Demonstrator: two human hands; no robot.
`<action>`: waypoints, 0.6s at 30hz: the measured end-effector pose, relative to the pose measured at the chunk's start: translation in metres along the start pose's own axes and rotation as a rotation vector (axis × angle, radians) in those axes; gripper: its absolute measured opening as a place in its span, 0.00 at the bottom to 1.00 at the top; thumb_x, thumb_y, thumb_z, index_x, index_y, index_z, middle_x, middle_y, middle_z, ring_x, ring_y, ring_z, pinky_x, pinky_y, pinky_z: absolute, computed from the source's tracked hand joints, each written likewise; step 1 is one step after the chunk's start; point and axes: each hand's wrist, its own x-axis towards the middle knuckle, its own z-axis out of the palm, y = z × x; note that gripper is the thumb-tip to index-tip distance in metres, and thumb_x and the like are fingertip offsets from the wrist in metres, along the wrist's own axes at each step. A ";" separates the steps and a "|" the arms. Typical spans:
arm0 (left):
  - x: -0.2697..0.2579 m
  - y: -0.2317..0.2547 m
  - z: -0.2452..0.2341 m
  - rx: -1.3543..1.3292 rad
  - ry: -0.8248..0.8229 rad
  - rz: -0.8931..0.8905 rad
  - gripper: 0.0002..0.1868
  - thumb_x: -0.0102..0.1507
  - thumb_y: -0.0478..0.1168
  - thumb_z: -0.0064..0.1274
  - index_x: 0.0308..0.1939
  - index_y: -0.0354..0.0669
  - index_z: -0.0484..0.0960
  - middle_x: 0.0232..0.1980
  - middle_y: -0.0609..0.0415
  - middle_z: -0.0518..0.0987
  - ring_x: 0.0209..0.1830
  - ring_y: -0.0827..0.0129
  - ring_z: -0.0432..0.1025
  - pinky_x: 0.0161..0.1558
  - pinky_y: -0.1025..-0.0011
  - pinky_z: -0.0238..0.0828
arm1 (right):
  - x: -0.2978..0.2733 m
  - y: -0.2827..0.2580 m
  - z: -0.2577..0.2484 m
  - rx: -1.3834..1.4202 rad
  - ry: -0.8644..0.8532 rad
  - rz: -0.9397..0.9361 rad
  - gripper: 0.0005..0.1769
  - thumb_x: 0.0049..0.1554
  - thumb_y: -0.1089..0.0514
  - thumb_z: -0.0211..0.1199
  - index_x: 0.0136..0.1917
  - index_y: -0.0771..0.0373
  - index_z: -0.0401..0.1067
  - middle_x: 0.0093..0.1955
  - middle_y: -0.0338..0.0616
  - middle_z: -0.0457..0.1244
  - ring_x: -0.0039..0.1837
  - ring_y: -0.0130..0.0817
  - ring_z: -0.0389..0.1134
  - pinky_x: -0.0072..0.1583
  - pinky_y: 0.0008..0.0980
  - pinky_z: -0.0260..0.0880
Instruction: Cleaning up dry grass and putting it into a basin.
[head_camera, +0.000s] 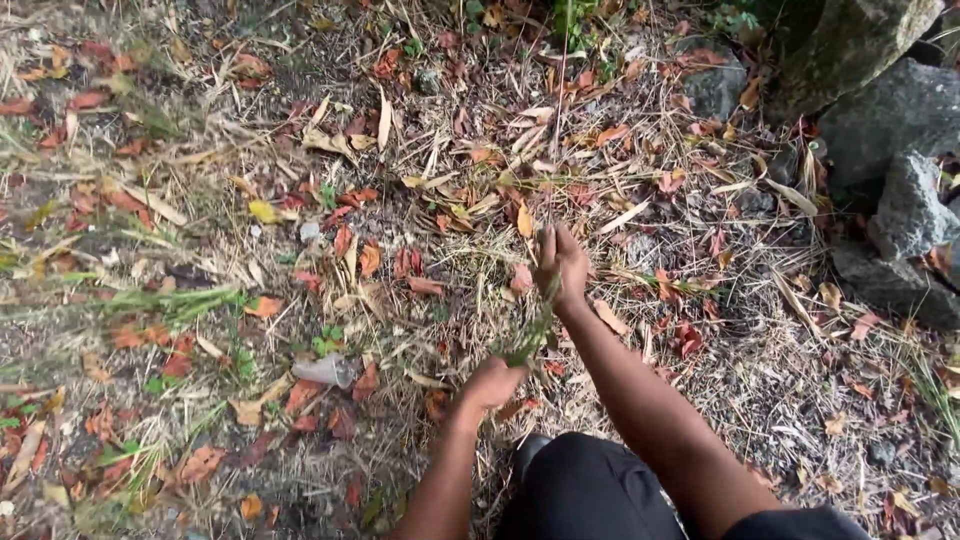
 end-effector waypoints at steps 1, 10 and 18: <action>0.004 -0.001 0.002 0.056 -0.072 0.028 0.23 0.71 0.59 0.41 0.41 0.47 0.83 0.22 0.65 0.65 0.19 0.76 0.60 0.24 0.70 0.56 | -0.005 -0.007 -0.007 -0.033 -0.008 -0.092 0.18 0.69 0.52 0.47 0.43 0.60 0.72 0.32 0.39 0.63 0.28 0.24 0.59 0.28 0.27 0.60; 0.035 -0.005 0.017 0.293 -0.159 -0.048 0.23 0.70 0.56 0.47 0.47 0.38 0.82 0.28 0.55 0.76 0.26 0.68 0.71 0.34 0.64 0.69 | -0.008 0.027 -0.011 -0.358 0.016 -0.728 0.20 0.74 0.51 0.41 0.53 0.69 0.66 0.37 0.49 0.64 0.34 0.24 0.63 0.32 0.27 0.70; 0.051 -0.024 -0.003 0.360 -0.246 0.053 0.25 0.70 0.58 0.45 0.47 0.40 0.85 0.27 0.59 0.74 0.23 0.72 0.67 0.29 0.66 0.65 | -0.012 -0.005 -0.021 -0.769 -0.188 -0.803 0.19 0.71 0.51 0.48 0.41 0.58 0.70 0.27 0.41 0.65 0.27 0.28 0.67 0.76 0.59 0.65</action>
